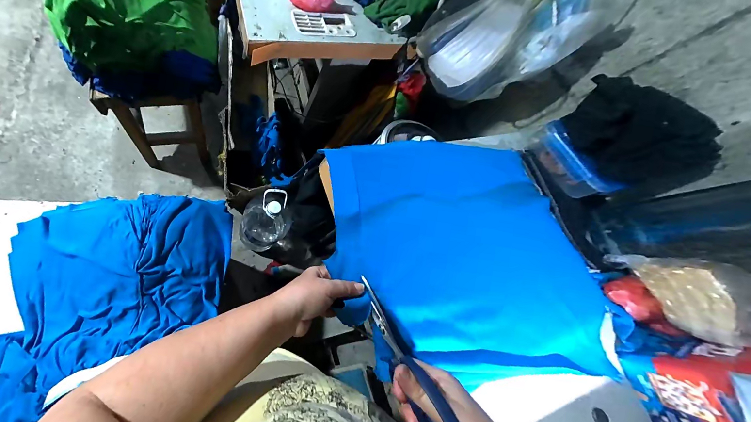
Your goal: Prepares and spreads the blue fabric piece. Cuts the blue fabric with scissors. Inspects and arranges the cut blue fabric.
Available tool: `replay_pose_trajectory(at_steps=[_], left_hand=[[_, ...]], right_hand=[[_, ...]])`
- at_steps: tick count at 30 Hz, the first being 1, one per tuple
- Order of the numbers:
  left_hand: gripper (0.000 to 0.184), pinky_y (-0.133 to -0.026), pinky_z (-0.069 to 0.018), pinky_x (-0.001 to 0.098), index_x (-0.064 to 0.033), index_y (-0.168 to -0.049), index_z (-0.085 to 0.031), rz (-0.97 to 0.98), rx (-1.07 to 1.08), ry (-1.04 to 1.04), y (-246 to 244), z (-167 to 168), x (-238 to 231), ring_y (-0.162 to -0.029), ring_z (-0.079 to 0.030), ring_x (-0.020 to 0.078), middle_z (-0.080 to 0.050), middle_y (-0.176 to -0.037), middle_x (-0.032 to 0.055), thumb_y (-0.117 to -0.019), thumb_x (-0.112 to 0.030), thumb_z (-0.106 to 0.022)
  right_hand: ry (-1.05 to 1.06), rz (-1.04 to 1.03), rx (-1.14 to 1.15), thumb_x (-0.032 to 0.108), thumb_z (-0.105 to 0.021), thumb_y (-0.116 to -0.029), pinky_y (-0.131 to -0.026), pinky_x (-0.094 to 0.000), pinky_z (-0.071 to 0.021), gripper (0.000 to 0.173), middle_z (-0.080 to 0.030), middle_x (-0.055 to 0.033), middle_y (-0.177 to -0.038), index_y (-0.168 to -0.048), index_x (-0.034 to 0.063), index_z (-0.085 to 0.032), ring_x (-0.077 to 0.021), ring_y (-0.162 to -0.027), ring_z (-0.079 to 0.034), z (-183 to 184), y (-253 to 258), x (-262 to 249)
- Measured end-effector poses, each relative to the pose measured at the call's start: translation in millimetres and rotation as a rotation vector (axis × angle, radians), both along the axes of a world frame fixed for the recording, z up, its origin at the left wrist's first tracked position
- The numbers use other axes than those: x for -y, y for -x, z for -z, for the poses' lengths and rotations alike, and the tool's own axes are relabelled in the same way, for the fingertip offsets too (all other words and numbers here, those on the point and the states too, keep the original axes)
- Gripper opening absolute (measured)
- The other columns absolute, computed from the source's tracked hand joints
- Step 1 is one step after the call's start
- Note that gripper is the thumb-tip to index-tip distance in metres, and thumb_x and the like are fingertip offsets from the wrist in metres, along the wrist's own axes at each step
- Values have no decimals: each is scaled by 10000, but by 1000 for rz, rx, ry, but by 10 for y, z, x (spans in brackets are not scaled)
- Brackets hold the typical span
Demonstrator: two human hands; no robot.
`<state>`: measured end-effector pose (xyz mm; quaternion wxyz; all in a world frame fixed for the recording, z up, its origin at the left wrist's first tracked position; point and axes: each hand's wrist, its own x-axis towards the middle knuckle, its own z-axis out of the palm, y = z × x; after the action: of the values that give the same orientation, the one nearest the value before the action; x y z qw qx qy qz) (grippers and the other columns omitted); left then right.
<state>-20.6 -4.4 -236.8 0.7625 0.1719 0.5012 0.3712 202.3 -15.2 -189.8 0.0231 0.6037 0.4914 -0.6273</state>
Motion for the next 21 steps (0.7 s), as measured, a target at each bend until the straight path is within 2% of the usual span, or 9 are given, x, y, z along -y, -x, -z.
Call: replay_pose_trajectory(at_steps=[3, 6, 9, 11, 13, 15, 18, 21], left_hand=[[198, -791, -531, 292, -6, -1202, -587, 8, 1, -4, 3, 12, -5, -865, -631, 122, -650, -998, 74, -1051, -131, -566], [191, -786, -533, 290, -6, -1196, -590, 11, 8, -25, 21, 27, 5, -854, -632, 115, -650, -984, 66, -1053, -129, -559], [182, -784, -540, 276, -7, -1192, -596, 40, 12, -55, 30, 46, 3, -838, -644, 97, -667, -968, 51, -1045, -110, -571], [174, -790, -543, 273, -14, -1184, -602, 51, 27, -54, 26, 54, 6, -844, -653, 93, -674, -961, 42, -1042, -111, -578], [182, -809, -544, 280, -12, -1192, -602, 46, 30, -56, 37, 63, 3, -861, -654, 99, -675, -975, 46, -1042, -112, -579], [188, -823, -542, 287, -18, -1199, -602, 48, 28, -54, 51, 92, -10, -876, -653, 101, -675, -987, 47, -1040, -118, -586], [193, -823, -531, 279, -12, -1205, -597, 44, 40, -30, 56, 85, -12, -878, -644, 97, -669, -994, 50, -1045, -119, -577], [139, -781, -533, 255, -20, -1140, -616, 40, 51, -30, 58, 107, -10, -824, -643, 77, -671, -930, 28, -1041, -111, -579]], right_hand=[[-51, -15, 14, 442, -608, -957, -492, -177, -471, 311, -558, 85, -610, -877, 142, -585, -26, -497, -550, -8, -6, 42], [-23, -103, 31, 464, -630, -942, -529, -190, -492, 335, -578, 87, -631, -919, 135, -574, -33, -530, -580, -21, -24, -21], [69, -197, 50, 469, -527, -995, -543, -177, -477, 369, -581, 79, -705, -1048, 105, -557, -29, -590, -587, -120, 81, -135], [131, -216, 66, 476, -452, -1039, -537, -170, -471, 395, -578, 62, -735, -1079, 93, -538, -31, -611, -595, -175, 182, -212], [146, -185, 73, 478, -437, -1051, -535, -168, -466, 392, -562, 58, -725, -1060, 98, -533, -33, -600, -584, -167, 232, -231], [107, -103, 69, 472, -487, -1027, -525, -177, -471, 366, -547, 64, -668, -994, 111, -538, -38, -546, -559, -118, 233, -200], [28, 25, 61, 387, -540, -1018, -507, -195, -491, 299, -537, 64, -608, -927, 103, -567, -47, -492, -545, -63, 216, -90], [-43, -3, 75, 363, -549, -1015, -503, -186, -472, 278, -552, 74, -605, -889, 119, -593, -32, -498, -545, -63, 223, -21]])
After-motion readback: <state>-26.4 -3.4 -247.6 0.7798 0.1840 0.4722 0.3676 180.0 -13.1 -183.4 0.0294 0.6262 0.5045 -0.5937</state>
